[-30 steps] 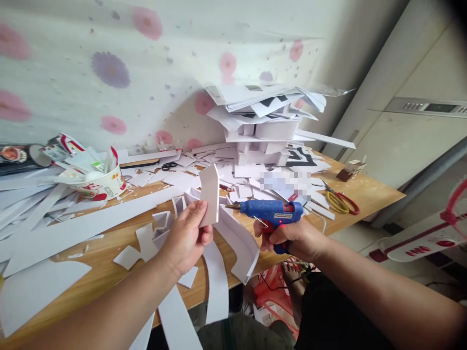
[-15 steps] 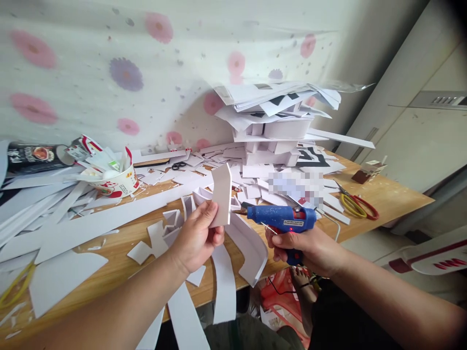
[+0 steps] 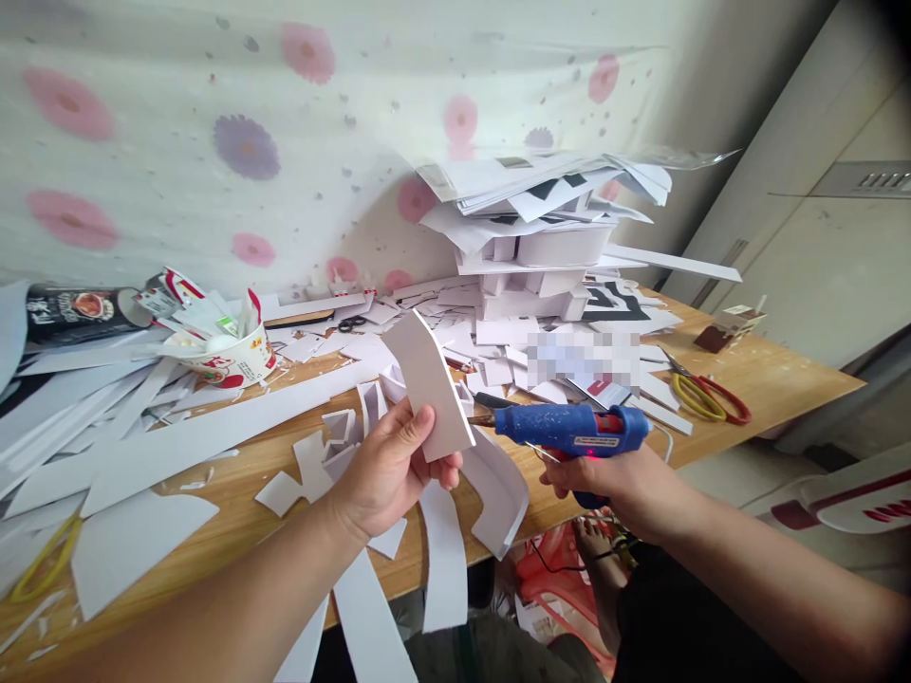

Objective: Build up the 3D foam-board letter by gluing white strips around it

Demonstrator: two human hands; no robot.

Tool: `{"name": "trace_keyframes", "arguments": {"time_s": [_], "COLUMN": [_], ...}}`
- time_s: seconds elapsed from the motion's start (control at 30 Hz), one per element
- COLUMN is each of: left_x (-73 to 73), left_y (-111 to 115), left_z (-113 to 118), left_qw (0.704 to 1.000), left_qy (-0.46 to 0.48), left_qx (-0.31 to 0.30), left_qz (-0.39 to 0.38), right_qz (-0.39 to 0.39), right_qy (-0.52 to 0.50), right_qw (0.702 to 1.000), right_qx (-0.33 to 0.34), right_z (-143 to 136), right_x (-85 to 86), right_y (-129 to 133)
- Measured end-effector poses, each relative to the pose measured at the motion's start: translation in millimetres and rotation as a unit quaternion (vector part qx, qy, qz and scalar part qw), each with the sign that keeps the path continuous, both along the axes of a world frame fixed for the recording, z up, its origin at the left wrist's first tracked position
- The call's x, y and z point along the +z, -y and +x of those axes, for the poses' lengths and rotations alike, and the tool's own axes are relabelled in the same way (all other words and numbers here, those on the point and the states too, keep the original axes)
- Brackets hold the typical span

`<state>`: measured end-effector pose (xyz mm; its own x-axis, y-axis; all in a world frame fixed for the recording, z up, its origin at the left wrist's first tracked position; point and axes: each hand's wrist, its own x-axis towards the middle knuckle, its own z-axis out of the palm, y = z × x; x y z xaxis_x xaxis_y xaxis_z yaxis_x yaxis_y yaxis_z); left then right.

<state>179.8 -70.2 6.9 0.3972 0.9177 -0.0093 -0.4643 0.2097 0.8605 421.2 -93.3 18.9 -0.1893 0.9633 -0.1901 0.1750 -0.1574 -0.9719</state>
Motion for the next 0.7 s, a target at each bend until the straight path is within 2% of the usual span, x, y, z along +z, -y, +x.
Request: {"name": "trace_keyframes", "arguments": {"time_s": [0.1,0.27,0.43,0.6,0.7], "left_x": [1.4,0.3,-0.2,2.6,6.4], "left_y": [-1.0,0.2,1.8,-1.2,-1.3], "left_z": [-0.3,-3.1,-4.5,-5.8,-6.9], "left_qw": [1.000,0.998,0.996,0.996,0.995], "left_qy": [0.009,-0.034,-0.063,-0.038,-0.054], "left_qx": [-0.001,-0.038,-0.054,-0.059,-0.061], "left_qz": [0.011,0.021,0.037,0.062,0.057], "right_qz": [0.020,0.067,0.079,0.079,0.079], "right_qy": [0.009,0.016,0.030,0.068,0.093], "right_qw": [0.999,0.998,0.996,0.995,0.992], "right_qx": [-0.023,-0.009,0.002,0.000,0.017], "right_z": [3.1,5.7,3.1,8.6,11.0], "right_x": [3.4,8.8,18.9,19.6,21.2], "right_y": [1.4,3.3,5.4,5.2,5.7]}}
